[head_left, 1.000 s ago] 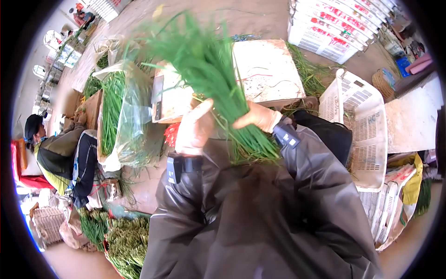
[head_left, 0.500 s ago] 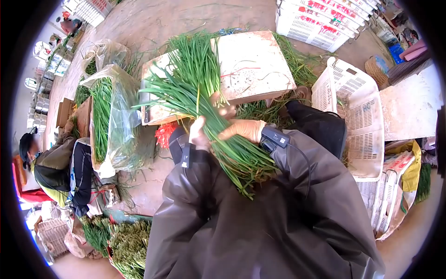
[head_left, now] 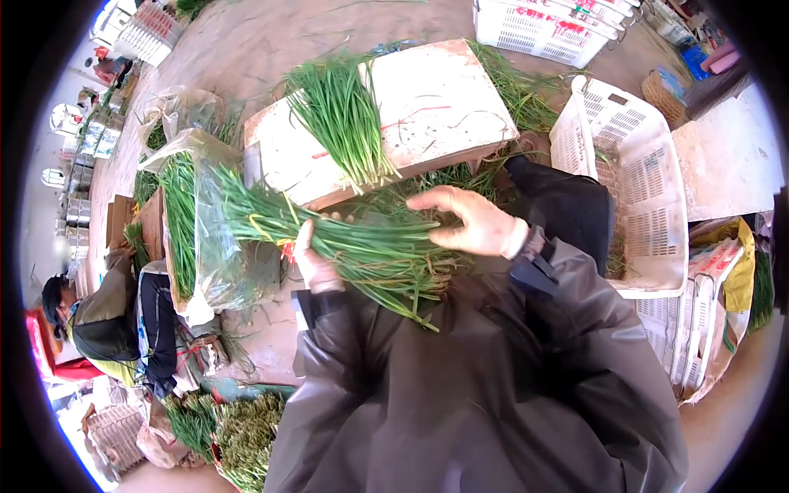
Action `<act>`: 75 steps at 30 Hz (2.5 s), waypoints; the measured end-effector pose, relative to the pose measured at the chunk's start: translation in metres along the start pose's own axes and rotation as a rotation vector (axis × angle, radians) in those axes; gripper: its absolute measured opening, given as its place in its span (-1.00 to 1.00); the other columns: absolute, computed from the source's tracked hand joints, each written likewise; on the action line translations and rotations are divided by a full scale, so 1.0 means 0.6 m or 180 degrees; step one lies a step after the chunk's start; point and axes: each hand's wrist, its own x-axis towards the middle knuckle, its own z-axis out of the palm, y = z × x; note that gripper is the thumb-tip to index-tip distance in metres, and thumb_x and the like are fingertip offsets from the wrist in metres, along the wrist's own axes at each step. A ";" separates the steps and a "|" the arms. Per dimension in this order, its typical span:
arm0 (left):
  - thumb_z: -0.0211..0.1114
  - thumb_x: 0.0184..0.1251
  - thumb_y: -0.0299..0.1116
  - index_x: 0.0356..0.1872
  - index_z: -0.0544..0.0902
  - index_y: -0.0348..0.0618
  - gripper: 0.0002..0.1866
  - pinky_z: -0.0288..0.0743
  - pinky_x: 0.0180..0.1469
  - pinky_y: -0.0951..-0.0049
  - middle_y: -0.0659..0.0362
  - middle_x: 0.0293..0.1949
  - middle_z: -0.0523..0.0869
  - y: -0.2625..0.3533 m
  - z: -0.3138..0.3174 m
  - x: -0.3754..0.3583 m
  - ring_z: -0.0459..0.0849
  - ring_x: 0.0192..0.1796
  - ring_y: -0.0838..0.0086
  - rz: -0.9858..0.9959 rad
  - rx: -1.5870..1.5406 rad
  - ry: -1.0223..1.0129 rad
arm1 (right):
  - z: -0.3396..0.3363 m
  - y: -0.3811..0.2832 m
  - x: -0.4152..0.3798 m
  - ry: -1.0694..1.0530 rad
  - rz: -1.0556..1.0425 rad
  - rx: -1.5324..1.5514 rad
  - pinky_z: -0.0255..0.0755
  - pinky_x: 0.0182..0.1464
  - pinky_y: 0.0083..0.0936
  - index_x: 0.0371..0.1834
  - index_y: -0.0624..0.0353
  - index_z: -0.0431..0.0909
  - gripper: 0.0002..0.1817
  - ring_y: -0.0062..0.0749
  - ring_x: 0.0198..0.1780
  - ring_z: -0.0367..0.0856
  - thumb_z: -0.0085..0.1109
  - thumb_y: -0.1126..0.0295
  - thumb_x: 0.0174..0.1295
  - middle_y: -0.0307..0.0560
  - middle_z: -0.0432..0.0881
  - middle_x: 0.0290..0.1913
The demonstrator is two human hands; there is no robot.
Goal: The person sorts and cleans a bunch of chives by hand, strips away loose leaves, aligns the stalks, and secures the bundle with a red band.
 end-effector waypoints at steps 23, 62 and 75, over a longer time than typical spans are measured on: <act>0.30 0.42 -0.18 0.22 0.63 -0.25 -0.54 0.63 0.19 0.06 -0.02 0.02 0.78 0.065 -0.092 -0.039 0.76 0.03 0.12 0.0470 0.0295 0.0056 | 0.159 -0.007 0.021 0.0669 -0.0635 -0.1105 0.51 0.04 -0.19 -0.25 0.10 0.59 -0.79 -0.09 -0.01 0.58 0.45 0.42 0.13 -0.17 0.60 -0.13; 0.36 0.45 -0.14 0.19 0.70 -0.14 -0.59 0.63 0.20 0.15 0.13 0.07 0.77 0.069 -0.104 -0.064 0.74 0.05 0.26 0.0482 0.0675 0.0577 | 0.105 0.073 -0.036 0.0678 0.0593 0.0073 0.58 0.16 -0.23 0.51 0.04 0.37 -0.14 -0.07 0.07 0.72 0.54 0.00 0.21 0.17 0.70 0.12; 0.39 0.41 -0.15 0.15 0.71 -0.11 -0.60 0.63 0.16 0.17 0.16 0.02 0.77 0.071 -0.122 -0.062 0.74 0.02 0.29 0.0624 0.0829 0.0673 | 0.054 0.261 -0.094 0.1449 0.1768 -0.0467 0.56 -0.05 -0.17 -0.20 0.19 0.66 -0.73 -0.02 -0.21 0.74 0.18 0.19 0.43 0.00 0.77 -0.30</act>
